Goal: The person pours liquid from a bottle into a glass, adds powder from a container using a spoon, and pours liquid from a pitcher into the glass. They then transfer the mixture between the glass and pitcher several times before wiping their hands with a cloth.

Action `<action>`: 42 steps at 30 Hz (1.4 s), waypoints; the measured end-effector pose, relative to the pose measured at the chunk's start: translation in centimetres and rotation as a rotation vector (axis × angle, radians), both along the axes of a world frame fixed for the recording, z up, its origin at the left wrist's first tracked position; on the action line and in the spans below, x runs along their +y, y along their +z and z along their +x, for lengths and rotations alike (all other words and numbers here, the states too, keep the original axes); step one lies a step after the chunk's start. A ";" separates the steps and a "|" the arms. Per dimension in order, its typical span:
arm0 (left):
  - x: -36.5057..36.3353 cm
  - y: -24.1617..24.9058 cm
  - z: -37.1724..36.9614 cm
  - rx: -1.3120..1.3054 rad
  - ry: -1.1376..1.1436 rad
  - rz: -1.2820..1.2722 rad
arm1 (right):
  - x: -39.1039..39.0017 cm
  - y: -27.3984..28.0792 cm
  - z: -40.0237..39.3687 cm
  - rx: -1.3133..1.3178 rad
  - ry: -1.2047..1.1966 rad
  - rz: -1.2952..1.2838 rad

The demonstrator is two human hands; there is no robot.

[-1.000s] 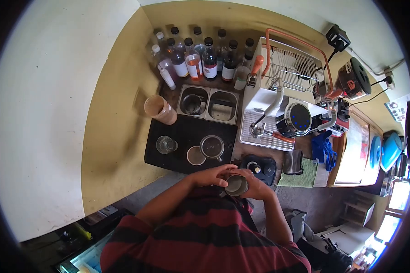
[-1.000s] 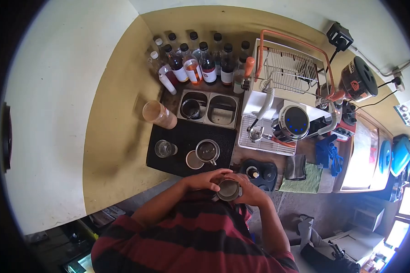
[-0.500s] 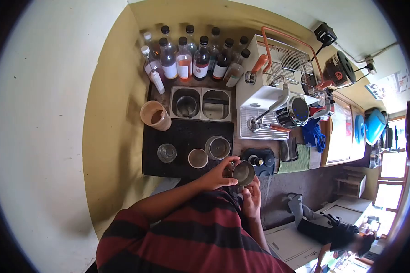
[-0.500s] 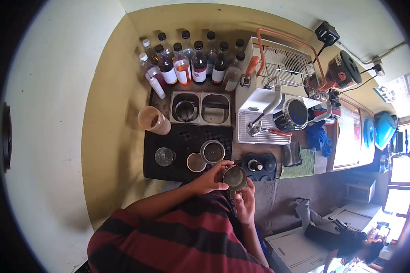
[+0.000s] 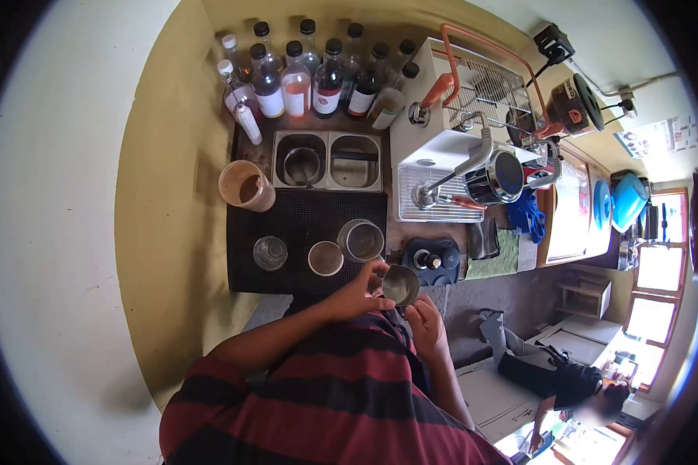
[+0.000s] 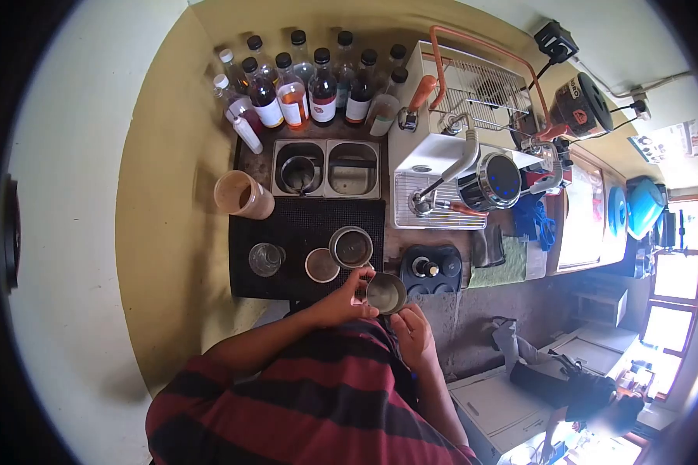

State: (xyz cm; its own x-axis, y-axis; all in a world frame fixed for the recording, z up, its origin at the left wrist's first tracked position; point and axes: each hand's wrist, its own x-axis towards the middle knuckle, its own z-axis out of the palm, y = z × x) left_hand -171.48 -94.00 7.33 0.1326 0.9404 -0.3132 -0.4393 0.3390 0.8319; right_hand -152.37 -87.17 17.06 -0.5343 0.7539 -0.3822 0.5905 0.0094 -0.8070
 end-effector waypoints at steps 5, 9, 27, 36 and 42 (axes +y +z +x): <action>-0.4 0.0 -1.5 -0.033 -0.089 -0.045 | -0.6 -0.4 -0.1 0.023 -0.009 -0.053; -1.3 -0.8 -2.5 -0.063 -0.122 -0.083 | -1.2 -0.3 -0.6 0.059 -0.069 -0.131; -0.3 -3.0 -1.9 -0.651 -0.193 -0.169 | -0.4 -0.4 -2.1 -0.027 -0.277 0.035; 0.0 -3.7 -2.0 -0.756 -0.211 -0.142 | 1.0 0.7 -3.5 -0.127 -0.197 0.048; -0.2 -5.2 -1.1 -0.813 -0.189 -0.097 | 1.4 1.3 -4.3 -0.141 -0.169 0.067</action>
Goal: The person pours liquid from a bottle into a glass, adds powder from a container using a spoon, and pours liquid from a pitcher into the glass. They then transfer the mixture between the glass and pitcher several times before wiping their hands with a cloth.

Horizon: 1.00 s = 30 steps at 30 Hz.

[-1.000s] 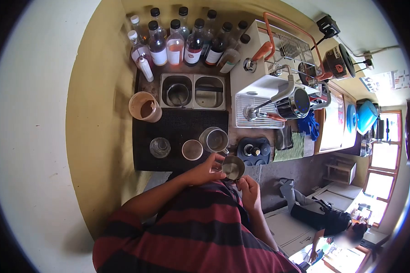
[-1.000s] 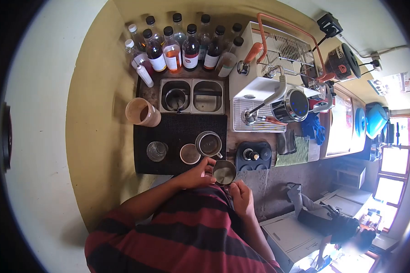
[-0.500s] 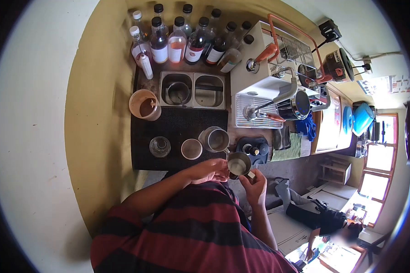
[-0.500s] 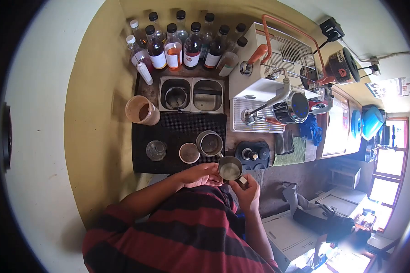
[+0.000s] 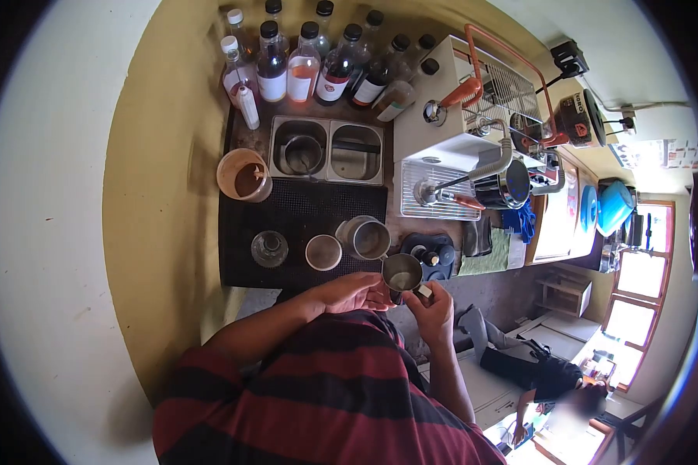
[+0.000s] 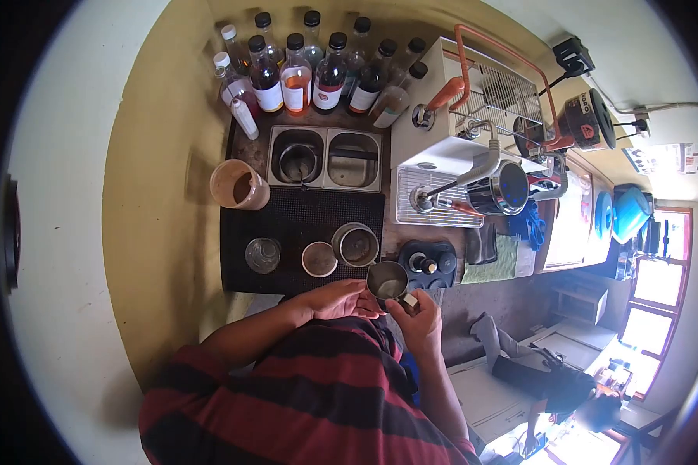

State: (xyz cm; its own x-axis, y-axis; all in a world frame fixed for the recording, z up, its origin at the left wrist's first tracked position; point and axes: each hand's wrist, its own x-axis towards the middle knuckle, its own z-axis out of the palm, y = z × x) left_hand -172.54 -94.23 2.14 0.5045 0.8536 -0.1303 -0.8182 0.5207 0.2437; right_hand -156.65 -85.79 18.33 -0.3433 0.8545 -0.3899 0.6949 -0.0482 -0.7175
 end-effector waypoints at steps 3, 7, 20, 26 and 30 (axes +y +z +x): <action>0.2 -0.2 0.1 -0.059 -0.010 -0.019 | 0.2 -0.1 0.0 -0.035 0.002 0.004; 0.3 0.4 0.2 -0.100 0.005 -0.062 | 0.5 0.1 -0.2 -0.058 -0.006 -0.005; 0.5 0.8 0.4 -0.092 0.016 -0.062 | 0.9 0.6 -0.1 -0.098 0.021 -0.004; 0.5 0.7 0.8 -0.109 0.019 -0.073 | 1.4 0.8 -0.2 -0.105 0.052 -0.003; 0.6 1.1 0.7 -0.117 0.022 -0.060 | 1.8 0.5 0.1 -0.101 0.083 -0.003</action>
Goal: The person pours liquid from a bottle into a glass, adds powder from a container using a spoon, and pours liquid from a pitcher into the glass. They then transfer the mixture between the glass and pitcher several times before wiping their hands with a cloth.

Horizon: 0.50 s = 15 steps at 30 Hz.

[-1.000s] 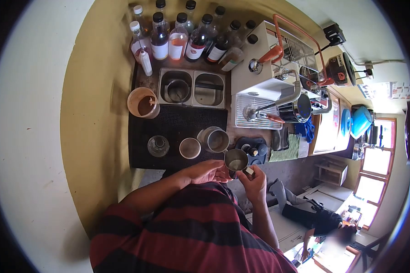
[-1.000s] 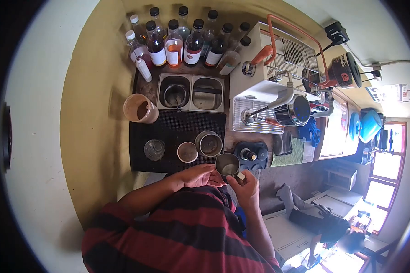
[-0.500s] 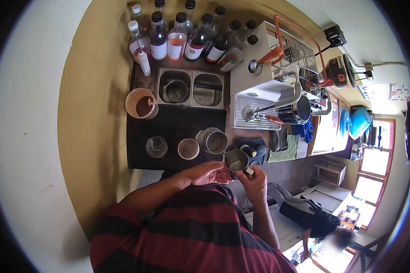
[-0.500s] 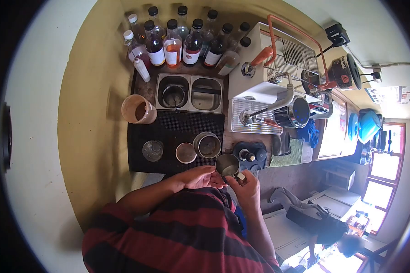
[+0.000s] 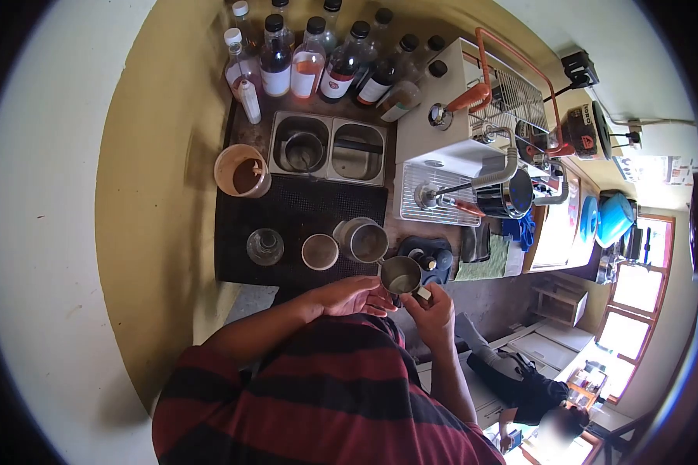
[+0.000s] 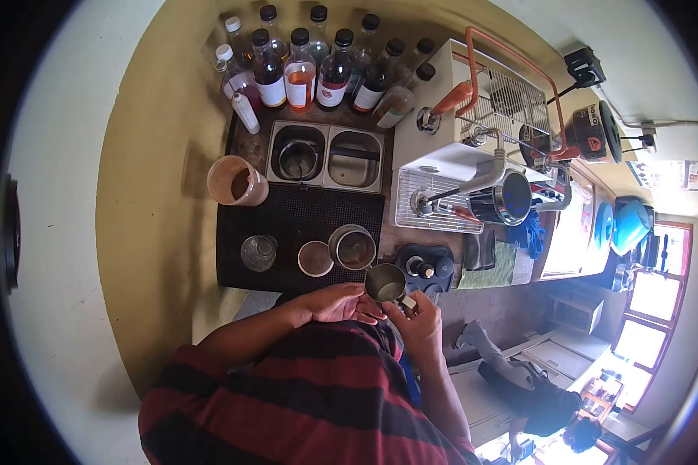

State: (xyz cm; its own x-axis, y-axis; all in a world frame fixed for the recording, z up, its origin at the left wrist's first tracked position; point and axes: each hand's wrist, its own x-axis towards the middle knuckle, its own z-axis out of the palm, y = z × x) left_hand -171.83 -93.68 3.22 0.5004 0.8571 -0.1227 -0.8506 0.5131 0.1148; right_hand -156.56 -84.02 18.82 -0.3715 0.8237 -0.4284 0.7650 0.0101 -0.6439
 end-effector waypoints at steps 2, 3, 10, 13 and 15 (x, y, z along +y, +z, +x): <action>-0.1 0.0 0.2 -0.001 0.010 -0.005 | 0.1 -0.4 0.3 -0.011 0.006 0.004; -0.1 0.0 0.3 -0.001 0.015 -0.007 | 0.2 -0.5 0.4 0.000 0.009 0.006; 0.0 0.1 0.4 -0.008 0.027 -0.009 | 0.7 -0.2 0.2 0.001 0.053 0.028; 0.1 -0.2 0.6 -0.018 0.028 -0.012 | 0.8 -0.3 0.3 0.007 0.063 0.035; 0.1 -0.1 0.8 -0.012 0.037 -0.023 | 0.9 -0.7 0.6 0.026 0.060 0.029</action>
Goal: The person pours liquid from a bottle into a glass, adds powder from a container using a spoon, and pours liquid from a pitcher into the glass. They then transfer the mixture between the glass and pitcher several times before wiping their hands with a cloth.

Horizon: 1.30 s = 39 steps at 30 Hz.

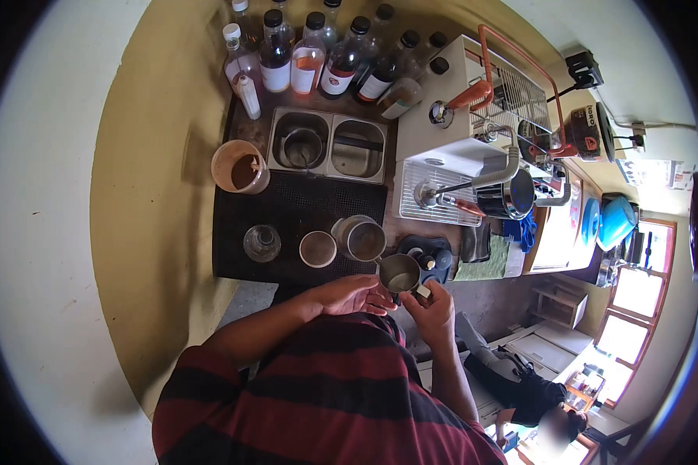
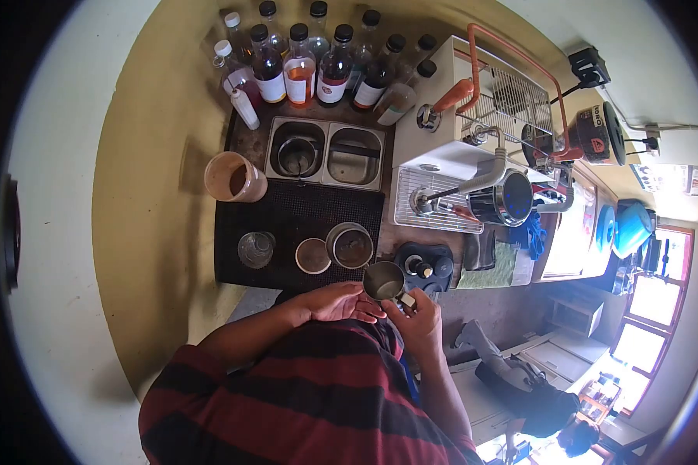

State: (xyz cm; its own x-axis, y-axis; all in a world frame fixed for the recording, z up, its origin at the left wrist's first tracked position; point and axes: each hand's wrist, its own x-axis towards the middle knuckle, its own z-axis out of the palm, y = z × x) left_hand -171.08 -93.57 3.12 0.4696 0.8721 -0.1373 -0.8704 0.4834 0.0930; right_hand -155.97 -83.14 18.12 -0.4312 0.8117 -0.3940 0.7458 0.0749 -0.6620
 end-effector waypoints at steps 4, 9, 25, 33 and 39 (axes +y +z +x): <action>0.1 0.1 0.0 0.006 -0.010 -0.018 | 0.2 0.1 -0.1 -0.001 -0.008 -0.022; 0.1 -0.4 0.2 -0.025 -0.007 -0.042 | 0.3 0.2 -0.4 -0.003 -0.009 -0.022; 0.6 -0.9 0.5 -0.039 -0.013 -0.002 | 1.1 -0.2 0.0 -0.032 0.005 -0.032; 0.8 -0.9 0.6 -0.044 -0.002 -0.016 | 1.4 0.3 -0.3 -0.075 0.032 -0.015; 1.0 -0.8 0.6 -0.054 -0.011 -0.023 | 1.6 0.1 -0.2 -0.068 0.031 -0.028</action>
